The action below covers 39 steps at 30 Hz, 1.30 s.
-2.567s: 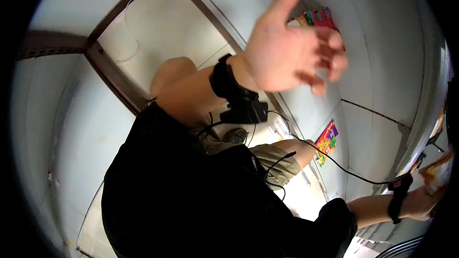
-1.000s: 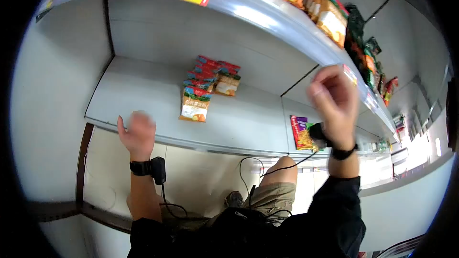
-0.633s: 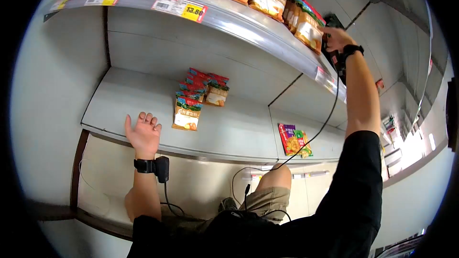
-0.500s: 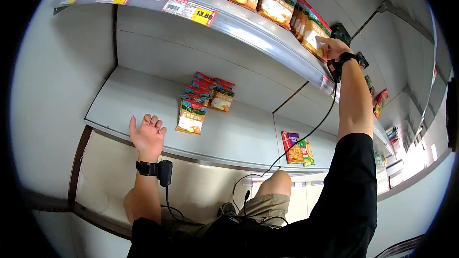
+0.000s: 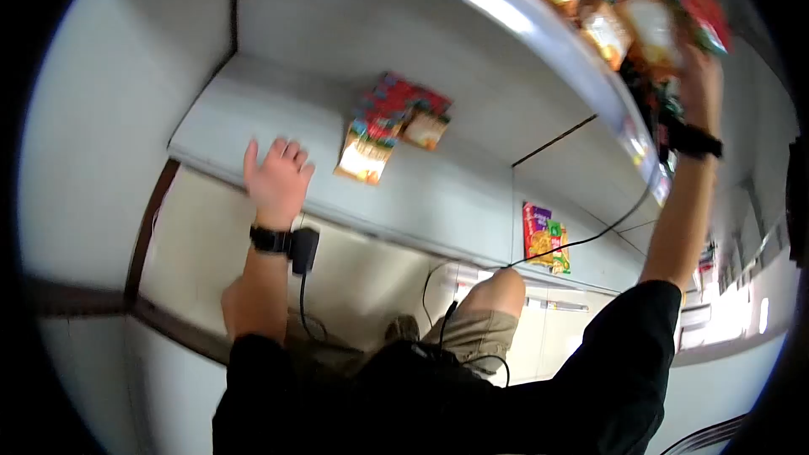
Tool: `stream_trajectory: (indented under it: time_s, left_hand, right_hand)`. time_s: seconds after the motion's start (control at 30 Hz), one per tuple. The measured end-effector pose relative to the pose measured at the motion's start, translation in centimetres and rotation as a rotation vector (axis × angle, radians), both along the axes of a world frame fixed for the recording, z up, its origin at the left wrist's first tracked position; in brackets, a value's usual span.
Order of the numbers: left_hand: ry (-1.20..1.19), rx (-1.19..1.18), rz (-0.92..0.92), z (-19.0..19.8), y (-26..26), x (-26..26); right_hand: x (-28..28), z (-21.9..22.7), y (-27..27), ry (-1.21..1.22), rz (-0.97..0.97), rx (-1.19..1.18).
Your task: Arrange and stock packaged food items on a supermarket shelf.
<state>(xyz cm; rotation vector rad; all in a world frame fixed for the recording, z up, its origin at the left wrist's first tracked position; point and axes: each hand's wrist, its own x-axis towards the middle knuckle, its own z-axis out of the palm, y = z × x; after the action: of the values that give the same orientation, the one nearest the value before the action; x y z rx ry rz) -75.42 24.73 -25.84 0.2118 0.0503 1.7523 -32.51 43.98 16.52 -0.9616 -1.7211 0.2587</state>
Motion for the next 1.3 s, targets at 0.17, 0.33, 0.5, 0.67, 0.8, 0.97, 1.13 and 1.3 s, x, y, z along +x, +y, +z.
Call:
stream_trajectory:
  time_s: [0.17,0.33,0.5,0.67,0.8,0.97,1.13,1.3]
  left_hand:
    - [-0.014,0.014,0.039,-0.3,0.0,-1.6]
    - [-0.049,-0.085,0.196,0.7,-0.9,-2.9]
    - [-0.08,-0.057,0.285,0.7,-2.2,-4.4]
    - [0.019,-0.066,0.325,2.1,-4.3,-3.3]
    - [0.067,-0.168,0.376,3.0,-5.4,-2.4]
    - [0.089,-0.224,0.327,2.4,-5.0,-1.2]
    - [0.058,-0.214,0.259,1.0,-3.0,-0.9]
    - [0.0,-0.143,0.163,-0.3,-0.1,-0.6]
  right_hand:
    - [-6.0,-3.8,-12.0,-0.008,0.246,-0.068]
    - [-13.8,-17.5,-17.3,-0.097,0.317,-0.545]
    - [-18.4,-35.8,-9.2,0.038,0.646,-0.779]
    - [-20.2,-53.8,-0.7,0.271,0.456,-0.749]
    - [-22.2,-62.4,-0.3,-0.301,-0.279,-0.923]
    - [-23.6,-60.0,-3.5,-0.209,-0.474,-0.738]
    - [-17.5,-43.9,-4.8,0.127,0.316,-0.399]
    - [-13.4,-18.9,-15.0,0.173,0.409,-0.245]
